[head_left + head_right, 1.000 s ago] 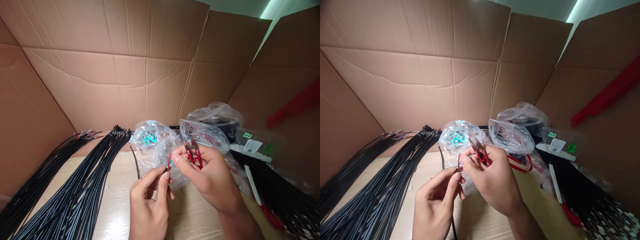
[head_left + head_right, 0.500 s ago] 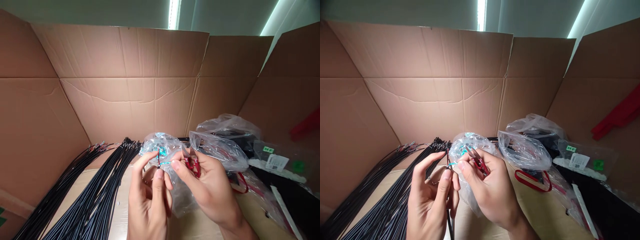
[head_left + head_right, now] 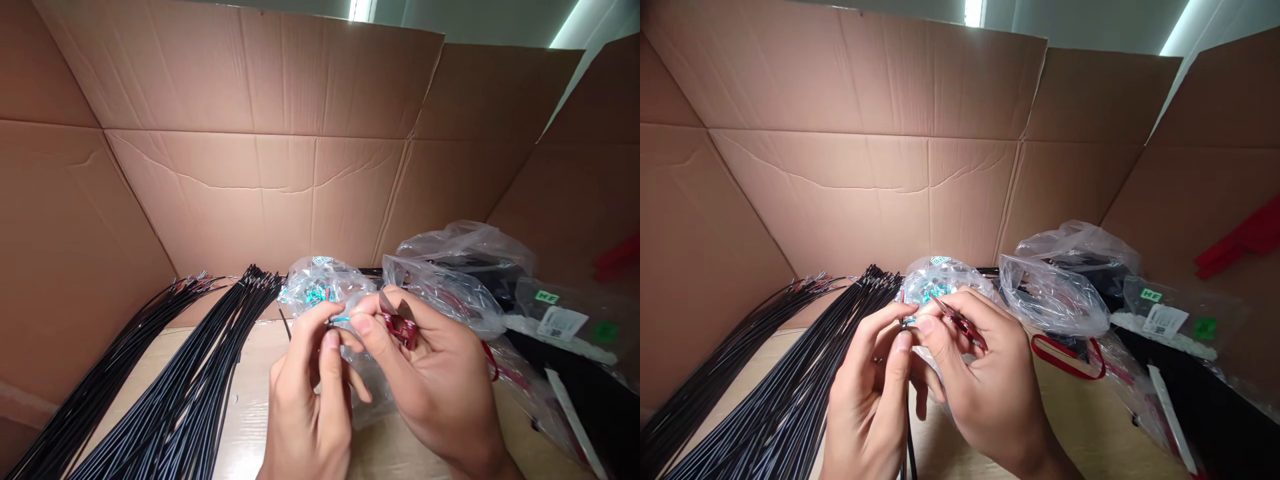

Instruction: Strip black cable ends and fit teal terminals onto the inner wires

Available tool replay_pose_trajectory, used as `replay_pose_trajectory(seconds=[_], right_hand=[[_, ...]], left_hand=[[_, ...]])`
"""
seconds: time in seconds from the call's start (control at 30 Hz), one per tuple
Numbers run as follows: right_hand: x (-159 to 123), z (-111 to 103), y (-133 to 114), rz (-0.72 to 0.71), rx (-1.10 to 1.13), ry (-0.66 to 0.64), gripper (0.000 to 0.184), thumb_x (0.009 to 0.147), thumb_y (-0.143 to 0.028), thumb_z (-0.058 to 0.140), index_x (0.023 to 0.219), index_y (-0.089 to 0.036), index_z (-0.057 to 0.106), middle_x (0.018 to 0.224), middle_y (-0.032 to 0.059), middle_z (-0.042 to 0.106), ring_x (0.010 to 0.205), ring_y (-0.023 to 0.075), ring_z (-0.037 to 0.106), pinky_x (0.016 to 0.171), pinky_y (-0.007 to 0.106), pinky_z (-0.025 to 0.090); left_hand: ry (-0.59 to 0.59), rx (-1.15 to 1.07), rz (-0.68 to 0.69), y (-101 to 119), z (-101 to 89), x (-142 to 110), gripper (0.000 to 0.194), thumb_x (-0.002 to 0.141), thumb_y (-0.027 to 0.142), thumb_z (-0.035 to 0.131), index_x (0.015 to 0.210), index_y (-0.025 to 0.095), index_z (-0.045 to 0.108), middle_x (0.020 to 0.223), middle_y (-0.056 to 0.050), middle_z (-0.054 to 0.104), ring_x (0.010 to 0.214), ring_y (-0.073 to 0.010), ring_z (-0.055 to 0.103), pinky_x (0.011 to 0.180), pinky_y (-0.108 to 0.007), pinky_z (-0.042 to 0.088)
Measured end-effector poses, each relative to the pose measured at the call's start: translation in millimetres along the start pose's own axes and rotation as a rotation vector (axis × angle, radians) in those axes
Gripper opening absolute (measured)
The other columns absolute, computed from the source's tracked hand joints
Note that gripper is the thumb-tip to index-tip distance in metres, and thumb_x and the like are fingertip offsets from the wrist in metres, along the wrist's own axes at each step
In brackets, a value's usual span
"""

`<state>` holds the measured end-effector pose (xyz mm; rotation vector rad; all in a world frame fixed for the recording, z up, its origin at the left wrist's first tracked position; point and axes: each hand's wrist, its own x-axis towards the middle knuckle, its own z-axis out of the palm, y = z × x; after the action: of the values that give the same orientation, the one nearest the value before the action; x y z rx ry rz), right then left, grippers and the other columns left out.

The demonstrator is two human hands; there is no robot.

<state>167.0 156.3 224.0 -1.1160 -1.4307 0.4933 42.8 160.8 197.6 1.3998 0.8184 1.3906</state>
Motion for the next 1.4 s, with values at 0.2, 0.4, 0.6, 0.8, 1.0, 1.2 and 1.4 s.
replay_pose_trajectory(seconds=[0.2,0.4,0.6,0.8,1.0,1.2,1.4], right_hand=[[-1,-3,1,-0.181,-0.151,0.148,0.009,0.094,-0.017,0.063,0.09,-0.024,0.066,0.077,-0.0018,0.062,0.067,0.0127,0.058,0.06,0.024,0.045],[0,-6,2,-0.281,-0.157,0.192,0.013,0.092,-0.012,0.066,0.092,-0.025,0.067,0.079,-0.0018,0.063,0.068,0.0123,0.058,0.061,0.025,0.045],[2,-7,0,-0.16,-0.124,0.226,0.007,0.092,-0.019,0.069,0.09,-0.027,0.07,0.08,-0.0022,0.067,0.068,0.0123,0.061,0.059,0.022,0.047],[6,-8,-4,0.072,0.1,0.053,0.012,0.094,-0.033,0.067,0.088,-0.023,0.069,0.077,-0.0006,0.066,0.065,0.0117,0.06,0.056,0.019,0.05],[3,-7,-7,0.164,0.228,-0.016,0.015,0.092,-0.034,0.068,0.086,-0.019,0.068,0.081,0.0029,0.067,0.073,0.0145,0.063,0.062,0.021,0.054],[2,-5,-7,0.19,0.253,-0.019,0.018,0.093,-0.031,0.067,0.079,-0.019,0.064,0.069,-0.0013,0.057,0.061,0.0103,0.053,0.055,0.018,0.049],[5,-6,-3,0.149,0.325,-0.048,0.01,0.096,-0.032,0.064,0.096,-0.023,0.067,0.071,-0.0017,0.055,0.062,0.012,0.053,0.054,0.021,0.048]], left_hand=[[-0.059,0.107,-0.013,9,-2.4,13,0.019,0.104,0.037,0.051,0.12,0.027,0.055,0.074,0.001,0.067,0.061,-0.0136,0.067,0.05,-0.018,0.053],[-0.042,0.07,0.036,15,0.2,17,0.011,0.102,0.033,0.055,0.11,0.027,0.059,0.075,0.002,0.067,0.052,-0.0111,0.063,0.046,-0.018,0.049],[0.02,0.161,0.182,12,0.4,16,0.018,0.1,0.024,0.056,0.116,0.031,0.061,0.081,0.002,0.066,0.049,-0.0095,0.06,0.045,-0.019,0.049],[0.169,0.357,0.402,-9,2.4,9,0.034,0.096,0.01,0.059,0.124,0.029,0.06,0.089,0.002,0.072,0.058,-0.0095,0.064,0.056,-0.021,0.053],[0.409,0.602,0.577,-17,10.3,3,0.033,0.09,0.008,0.068,0.12,0.023,0.068,0.098,-0.003,0.079,0.077,-0.0184,0.077,0.07,-0.026,0.058],[0.357,0.749,0.715,-18,9.2,6,0.045,0.089,0.0,0.066,0.128,0.022,0.062,0.104,-0.005,0.079,0.084,-0.0173,0.077,0.076,-0.022,0.058],[0.092,0.129,0.235,1,9.7,9,0.011,0.098,0.022,0.059,0.107,0.026,0.063,0.078,0.003,0.069,0.048,-0.0086,0.06,0.044,-0.017,0.049]])
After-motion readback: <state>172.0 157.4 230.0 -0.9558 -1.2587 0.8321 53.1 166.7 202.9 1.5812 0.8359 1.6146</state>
